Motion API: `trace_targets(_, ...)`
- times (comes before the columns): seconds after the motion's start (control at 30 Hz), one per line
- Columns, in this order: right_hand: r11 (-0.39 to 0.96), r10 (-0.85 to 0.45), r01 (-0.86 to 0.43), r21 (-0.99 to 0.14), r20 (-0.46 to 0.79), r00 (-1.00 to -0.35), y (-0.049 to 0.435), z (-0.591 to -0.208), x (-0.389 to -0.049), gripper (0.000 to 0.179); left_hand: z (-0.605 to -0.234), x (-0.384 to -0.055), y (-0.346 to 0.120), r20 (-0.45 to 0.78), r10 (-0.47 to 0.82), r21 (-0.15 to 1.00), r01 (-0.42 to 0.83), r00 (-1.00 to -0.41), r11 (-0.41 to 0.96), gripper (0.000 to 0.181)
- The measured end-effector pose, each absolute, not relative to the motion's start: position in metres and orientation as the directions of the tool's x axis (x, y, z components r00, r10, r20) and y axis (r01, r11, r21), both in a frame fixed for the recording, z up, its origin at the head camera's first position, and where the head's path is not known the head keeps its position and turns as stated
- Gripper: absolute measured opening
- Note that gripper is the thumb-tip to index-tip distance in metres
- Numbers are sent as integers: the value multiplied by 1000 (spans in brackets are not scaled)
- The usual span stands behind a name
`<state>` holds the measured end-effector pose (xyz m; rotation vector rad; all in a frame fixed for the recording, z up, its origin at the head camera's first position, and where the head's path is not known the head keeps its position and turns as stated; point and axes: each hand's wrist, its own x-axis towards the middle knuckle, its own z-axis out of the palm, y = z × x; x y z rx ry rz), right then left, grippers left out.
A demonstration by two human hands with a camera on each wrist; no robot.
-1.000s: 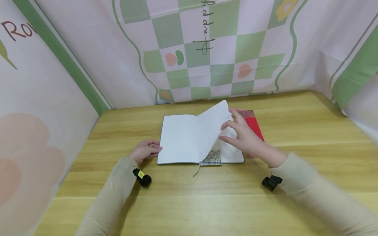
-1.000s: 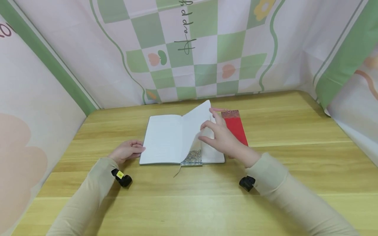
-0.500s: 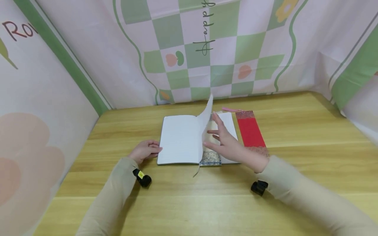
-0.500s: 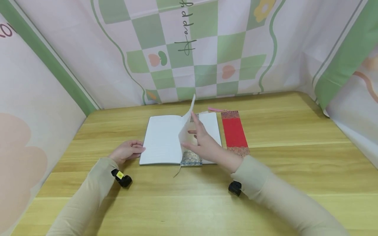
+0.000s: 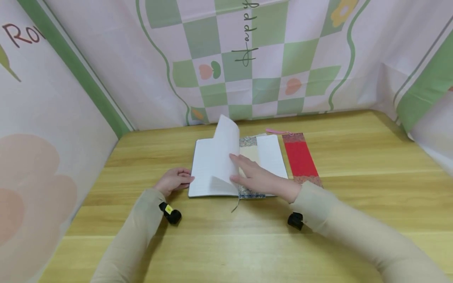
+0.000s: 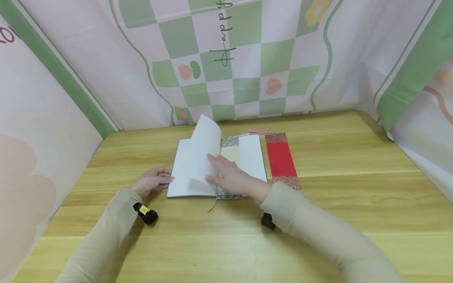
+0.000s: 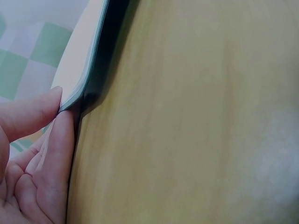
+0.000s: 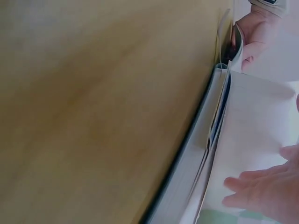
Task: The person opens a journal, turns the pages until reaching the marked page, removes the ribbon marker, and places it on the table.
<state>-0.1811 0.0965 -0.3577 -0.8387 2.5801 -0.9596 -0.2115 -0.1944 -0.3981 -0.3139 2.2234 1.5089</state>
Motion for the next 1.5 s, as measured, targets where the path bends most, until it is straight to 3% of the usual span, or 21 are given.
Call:
trace_targets(0.23, 724, -588, -445, -527, -135, -798, 87, -361, -181, 66, -397, -210, -193, -449, 88, 837, -384, -889, 388, 36)
trace_targets(0.6, 767, -622, -518, -378, -243, -744, 80, -365, -182, 57, -399, -212, -195, -423, 121, 861, -356, -898, 363, 35)
trace_targets(1.5, 828, -561, -529, -187, -311, -767, 66, -360, -180, 62, -400, -212, -198, -459, 124, 846, -389, -880, 365, 42)
